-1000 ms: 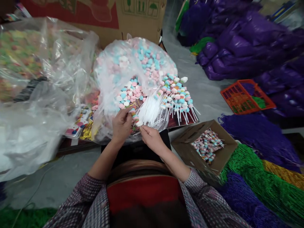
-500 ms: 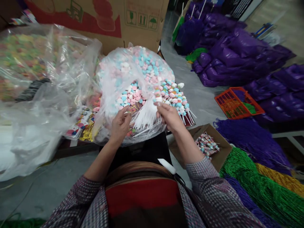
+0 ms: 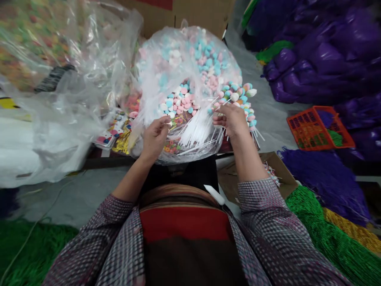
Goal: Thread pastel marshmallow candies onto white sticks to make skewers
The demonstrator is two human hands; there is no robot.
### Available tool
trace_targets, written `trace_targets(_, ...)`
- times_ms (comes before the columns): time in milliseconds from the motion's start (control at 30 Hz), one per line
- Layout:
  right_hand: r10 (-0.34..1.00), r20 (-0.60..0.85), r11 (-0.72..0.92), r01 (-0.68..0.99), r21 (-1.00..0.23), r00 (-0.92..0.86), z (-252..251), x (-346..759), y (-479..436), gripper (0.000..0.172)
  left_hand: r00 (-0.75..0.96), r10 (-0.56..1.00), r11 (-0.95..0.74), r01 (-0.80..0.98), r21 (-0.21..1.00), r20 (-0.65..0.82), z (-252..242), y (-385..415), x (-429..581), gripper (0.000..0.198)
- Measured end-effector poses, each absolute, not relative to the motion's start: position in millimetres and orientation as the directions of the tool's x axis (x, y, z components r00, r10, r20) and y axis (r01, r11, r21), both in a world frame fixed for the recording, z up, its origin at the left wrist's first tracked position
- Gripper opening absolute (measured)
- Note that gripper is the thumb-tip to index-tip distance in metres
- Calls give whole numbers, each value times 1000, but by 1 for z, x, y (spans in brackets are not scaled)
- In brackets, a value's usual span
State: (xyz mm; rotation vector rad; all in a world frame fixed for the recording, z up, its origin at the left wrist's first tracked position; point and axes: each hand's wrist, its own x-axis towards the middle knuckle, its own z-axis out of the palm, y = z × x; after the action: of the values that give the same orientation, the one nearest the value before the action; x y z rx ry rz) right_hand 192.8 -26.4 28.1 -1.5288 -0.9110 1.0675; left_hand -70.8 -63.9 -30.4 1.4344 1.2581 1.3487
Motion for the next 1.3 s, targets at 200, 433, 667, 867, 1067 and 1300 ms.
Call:
trace_targets(200,916,161,15,369,-929,367,24,197,-69,18,210,945,-327,665,671,252,-32,-57,-55,19)
trace_targets(433,953,96,13,277,-961,288,21,162,-107,27,369,926,-377,876,301,86,-25,-34,-24,16)
trace_targets(667,970,-146,-166,91,-982,192,7,142,-115,35,283,952,-305,888,344,114,-2,-42,-43,20)
trace_targets(867,933,-341,-322,-154,-934,118,3,117,-96,42,355,934,-314,777,545,32,14,-87,-60,28)
trace_targets(1067,969,-246,-236,-204,-950,25,8,109,-100,48,611,790,-375,537,755,-43,7,-104,-61,26)
trace_targets(1300,981,-157,-173,-151,-973,-115,13,119,-119,43,376,916,-208,144,968,141,12,-84,-62,28)
